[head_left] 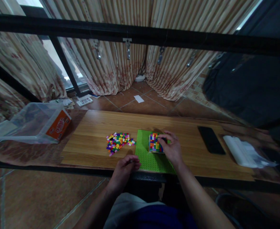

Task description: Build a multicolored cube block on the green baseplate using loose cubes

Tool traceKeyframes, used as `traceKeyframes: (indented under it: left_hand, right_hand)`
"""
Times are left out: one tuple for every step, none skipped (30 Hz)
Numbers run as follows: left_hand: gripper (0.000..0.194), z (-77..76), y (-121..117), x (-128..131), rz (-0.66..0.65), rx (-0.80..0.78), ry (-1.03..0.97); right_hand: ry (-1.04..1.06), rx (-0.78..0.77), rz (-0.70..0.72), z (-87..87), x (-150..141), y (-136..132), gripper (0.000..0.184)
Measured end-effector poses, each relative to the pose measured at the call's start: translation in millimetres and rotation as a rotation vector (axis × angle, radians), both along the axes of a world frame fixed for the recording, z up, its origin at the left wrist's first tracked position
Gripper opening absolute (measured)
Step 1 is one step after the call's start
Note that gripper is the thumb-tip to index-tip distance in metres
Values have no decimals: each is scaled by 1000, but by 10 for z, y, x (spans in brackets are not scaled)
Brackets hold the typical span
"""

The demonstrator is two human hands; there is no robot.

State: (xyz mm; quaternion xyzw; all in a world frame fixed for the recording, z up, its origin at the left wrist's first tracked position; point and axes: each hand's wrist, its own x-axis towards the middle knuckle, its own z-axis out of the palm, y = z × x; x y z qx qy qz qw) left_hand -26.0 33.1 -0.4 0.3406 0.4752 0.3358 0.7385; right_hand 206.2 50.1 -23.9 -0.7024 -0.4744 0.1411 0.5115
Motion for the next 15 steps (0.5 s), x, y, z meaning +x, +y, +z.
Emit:
traceKeyframes:
  left_hand:
    - [18,-1,2,1,-2,0,-2]
    - [19,-1,4,3,-4,-1,-2]
    - [20,1,7,6,-7,-1,1]
    - [21,3,10,9,-10,-2,7]
    - [22,6,12,12,-11,-3,14]
    - [24,8,15,15,-12,-5,22]
    - [26,9,18,17,-12,-6,32]
    - [28,9,21,19,-13,-5,44]
    - [29,7,25,20,-14,-1,57]
    - [30,4,30,22,-18,5,69]
    - [31,0,35,24,-22,13,82]
    - [32,-4,41,27,-25,22,94]
    - [32,-7,47,31,-28,32,105]
    - [32,-8,52,35,-34,43,115]
    - [31,-8,57,40,-39,56,124]
  right_hand:
    - [52,-3,-5,-6,4,12,15]
    - [110,-5,-13,-14,8,27,14]
    - [167,-9,-21,-24,11,43,13]
    - [219,-14,-26,-38,14,59,13]
    - [262,-21,-30,-54,17,75,14]
    - [296,-27,-35,-72,18,89,15]
    - [319,-30,-40,-88,19,100,15]
    - [337,-31,-44,-102,18,108,16]
    - [358,-31,-49,-113,15,114,17]
    - [377,-30,-54,-120,12,118,18]
    - [394,-28,-56,-124,6,120,18]
    - [410,-26,-57,-126,0,121,18]
    - [423,-24,-55,-126,-7,123,19]
    - [434,-23,-53,-125,-13,124,19]
    - [443,-22,-51,-125,-19,126,20]
